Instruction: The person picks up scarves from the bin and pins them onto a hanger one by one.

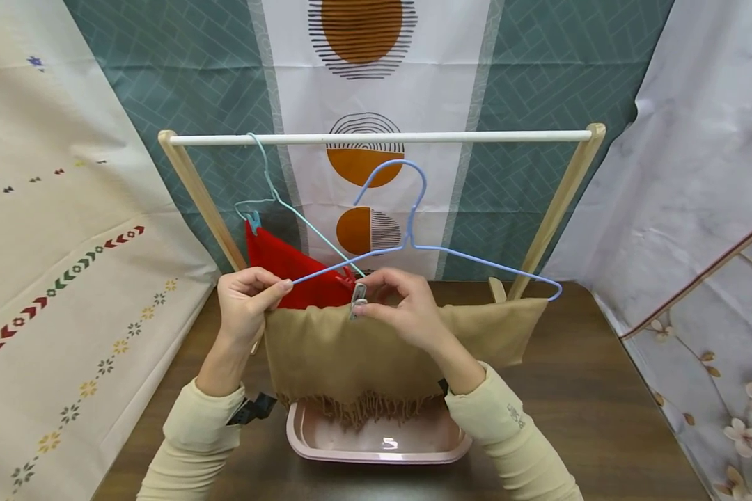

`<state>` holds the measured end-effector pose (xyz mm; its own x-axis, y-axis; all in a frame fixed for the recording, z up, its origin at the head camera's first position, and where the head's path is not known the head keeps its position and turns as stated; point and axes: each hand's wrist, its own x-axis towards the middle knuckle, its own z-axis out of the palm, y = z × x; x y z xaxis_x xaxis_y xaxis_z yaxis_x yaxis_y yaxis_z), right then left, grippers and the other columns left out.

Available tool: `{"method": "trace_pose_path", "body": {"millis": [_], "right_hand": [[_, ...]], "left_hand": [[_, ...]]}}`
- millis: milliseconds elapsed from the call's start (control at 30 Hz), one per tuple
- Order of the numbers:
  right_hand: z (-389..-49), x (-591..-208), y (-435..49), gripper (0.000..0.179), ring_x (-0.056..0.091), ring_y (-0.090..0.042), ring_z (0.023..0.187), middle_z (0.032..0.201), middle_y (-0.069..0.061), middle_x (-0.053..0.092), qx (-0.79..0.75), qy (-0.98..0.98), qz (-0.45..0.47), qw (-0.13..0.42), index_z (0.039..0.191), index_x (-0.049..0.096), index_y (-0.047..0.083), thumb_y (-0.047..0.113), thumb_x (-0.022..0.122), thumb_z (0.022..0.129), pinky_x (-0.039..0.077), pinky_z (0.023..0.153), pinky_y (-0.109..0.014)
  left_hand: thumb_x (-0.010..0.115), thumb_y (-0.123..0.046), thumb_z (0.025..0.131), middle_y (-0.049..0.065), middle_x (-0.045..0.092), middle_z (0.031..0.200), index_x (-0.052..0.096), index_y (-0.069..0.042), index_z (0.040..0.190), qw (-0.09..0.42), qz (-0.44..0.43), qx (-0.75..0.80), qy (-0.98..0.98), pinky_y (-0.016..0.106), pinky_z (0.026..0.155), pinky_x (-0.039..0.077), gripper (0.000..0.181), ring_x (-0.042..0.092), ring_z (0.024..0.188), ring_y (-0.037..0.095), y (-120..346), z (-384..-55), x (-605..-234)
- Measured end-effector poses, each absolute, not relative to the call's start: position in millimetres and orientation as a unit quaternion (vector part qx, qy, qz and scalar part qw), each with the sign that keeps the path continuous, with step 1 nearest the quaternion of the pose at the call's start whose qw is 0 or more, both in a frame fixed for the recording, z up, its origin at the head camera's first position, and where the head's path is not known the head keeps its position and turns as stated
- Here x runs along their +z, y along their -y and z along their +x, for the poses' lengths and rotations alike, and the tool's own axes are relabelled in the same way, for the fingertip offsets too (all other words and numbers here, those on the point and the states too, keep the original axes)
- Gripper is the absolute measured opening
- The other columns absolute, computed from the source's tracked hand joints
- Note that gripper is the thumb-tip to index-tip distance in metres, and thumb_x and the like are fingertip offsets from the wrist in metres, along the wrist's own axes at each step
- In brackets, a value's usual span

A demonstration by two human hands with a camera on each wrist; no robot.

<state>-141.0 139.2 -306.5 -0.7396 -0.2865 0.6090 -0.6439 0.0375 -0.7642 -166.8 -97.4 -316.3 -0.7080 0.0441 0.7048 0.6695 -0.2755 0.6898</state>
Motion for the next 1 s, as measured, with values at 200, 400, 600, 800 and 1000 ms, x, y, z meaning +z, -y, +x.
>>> {"method": "trace_pose_path", "body": {"millis": [200, 400, 600, 800, 1000], "right_hand": [[-143.8, -309.5, -120.1, 0.019, 0.056, -0.011, 0.069, 0.078, -0.003, 0.065, 0.645, 0.652, 0.367, 0.155, 0.079, 0.063, -0.01, -0.019, 0.07, 0.063, 0.049, 0.062, -0.022], [-148.4, -316.5, -98.0, 0.016, 0.06, -0.013, 0.073, 0.073, -0.016, 0.064, 0.65, 0.636, 0.383, 0.161, 0.073, 0.065, -0.009, -0.019, 0.071, 0.063, 0.052, 0.064, -0.027], [-152.6, -319.8, -86.0, 0.013, 0.062, -0.016, 0.072, 0.074, -0.012, 0.067, 0.609, 0.677, 0.375, 0.173, 0.076, 0.069, -0.005, -0.01, 0.074, 0.065, 0.051, 0.063, -0.03], [-157.4, -320.5, -79.7, 0.014, 0.063, -0.015, 0.073, 0.074, -0.008, 0.068, 0.563, 0.714, 0.374, 0.181, 0.077, 0.07, -0.001, -0.001, 0.078, 0.065, 0.05, 0.068, -0.028], [-157.5, -319.5, -79.5, 0.019, 0.063, -0.016, 0.074, 0.076, -0.007, 0.069, 0.517, 0.738, 0.383, 0.2, 0.081, 0.07, 0.0, 0.003, 0.079, 0.064, 0.05, 0.068, -0.026]], "left_hand": [[0.058, 0.021, 0.071, 0.003, 0.055, 0.051, 0.07, -0.013, 0.068, 0.217, -0.315, -0.729, 0.567, 0.023, 0.034, 0.023, 0.036, 0.028, 0.039, 0.01, 97.4, -166.2, -316.9], [0.06, 0.018, 0.072, -0.002, 0.059, 0.055, 0.07, -0.013, 0.069, 0.215, -0.322, -0.725, 0.57, 0.022, 0.034, 0.025, 0.033, 0.03, 0.039, 0.01, 96.7, -165.8, -318.2], [0.071, -0.004, 0.076, -0.004, 0.059, 0.055, 0.07, -0.016, 0.069, 0.214, -0.341, -0.717, 0.569, 0.023, 0.034, 0.023, 0.014, 0.029, 0.038, 0.009, 94.8, -166.7, -320.9], [0.074, -0.016, 0.076, -0.004, 0.06, 0.056, 0.07, -0.016, 0.069, 0.214, -0.354, -0.725, 0.551, 0.023, 0.034, 0.023, 0.008, 0.03, 0.038, 0.008, 94.8, -166.0, -321.2], [0.074, -0.014, 0.076, -0.004, 0.061, 0.058, 0.07, -0.015, 0.069, 0.213, -0.362, -0.725, 0.545, 0.022, 0.034, 0.023, 0.008, 0.029, 0.039, 0.008, 94.0, -166.1, -319.2]]}}
